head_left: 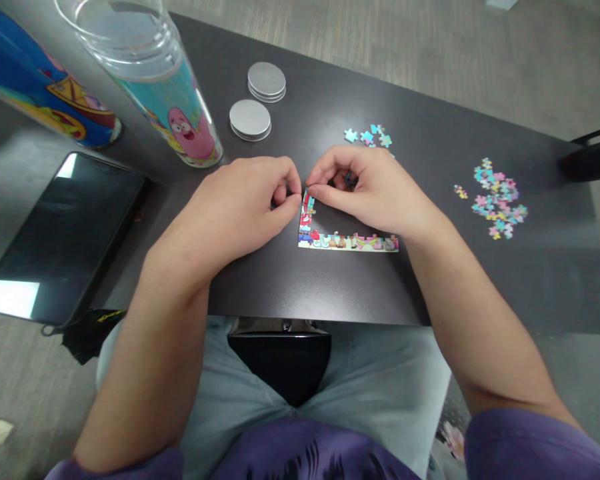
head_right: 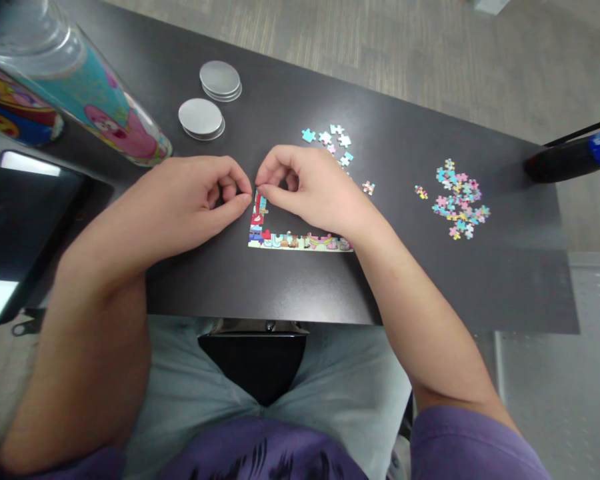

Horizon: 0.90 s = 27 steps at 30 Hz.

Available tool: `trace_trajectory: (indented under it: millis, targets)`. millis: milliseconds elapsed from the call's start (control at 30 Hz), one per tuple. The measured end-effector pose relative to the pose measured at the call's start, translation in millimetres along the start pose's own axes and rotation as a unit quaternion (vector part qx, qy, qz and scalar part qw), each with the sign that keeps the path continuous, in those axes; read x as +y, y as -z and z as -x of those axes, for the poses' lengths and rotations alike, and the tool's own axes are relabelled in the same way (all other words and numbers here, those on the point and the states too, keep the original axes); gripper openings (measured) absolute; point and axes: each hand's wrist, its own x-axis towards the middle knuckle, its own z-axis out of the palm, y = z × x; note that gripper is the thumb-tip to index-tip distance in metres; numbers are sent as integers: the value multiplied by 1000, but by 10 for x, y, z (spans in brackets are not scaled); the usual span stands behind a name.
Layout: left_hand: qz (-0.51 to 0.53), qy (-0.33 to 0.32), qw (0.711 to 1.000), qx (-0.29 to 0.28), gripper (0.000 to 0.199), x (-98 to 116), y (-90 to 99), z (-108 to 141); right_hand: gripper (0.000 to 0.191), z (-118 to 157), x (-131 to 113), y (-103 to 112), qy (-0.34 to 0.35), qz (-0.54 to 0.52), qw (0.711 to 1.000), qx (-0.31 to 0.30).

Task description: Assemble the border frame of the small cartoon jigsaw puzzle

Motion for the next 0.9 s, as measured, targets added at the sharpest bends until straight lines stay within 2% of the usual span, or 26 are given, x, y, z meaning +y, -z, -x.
trace_trajectory:
  millis: [233, 367, 467, 633, 767, 900]
  targets:
    - [-4, -10, 1000, 6, 19, -45, -17, 2, 27, -12, 14, -14, 8, 40, 999, -2]
    - [-8, -7, 1000, 9, 16, -40, -33, -3, 35, 12, -16, 62, -7, 58, 997, 49]
    - [-16, 6, 1000, 21, 13, 8, -53, 1, 39, 25, -7, 178, -6, 74, 991, 107]
    - [-36, 24, 999, 29, 11, 68, -77, 17, 22, 28, 129, 429, 41, 58, 978, 195]
    - [-44, 18, 998, 33, 9, 62, -81, 29, 28, 40, 313, 642, 37, 57, 971, 229]
    - [-49, 6, 998, 37, 10, 43, -85, 36, 24, 30, 493, 787, 22, 89, 964, 249]
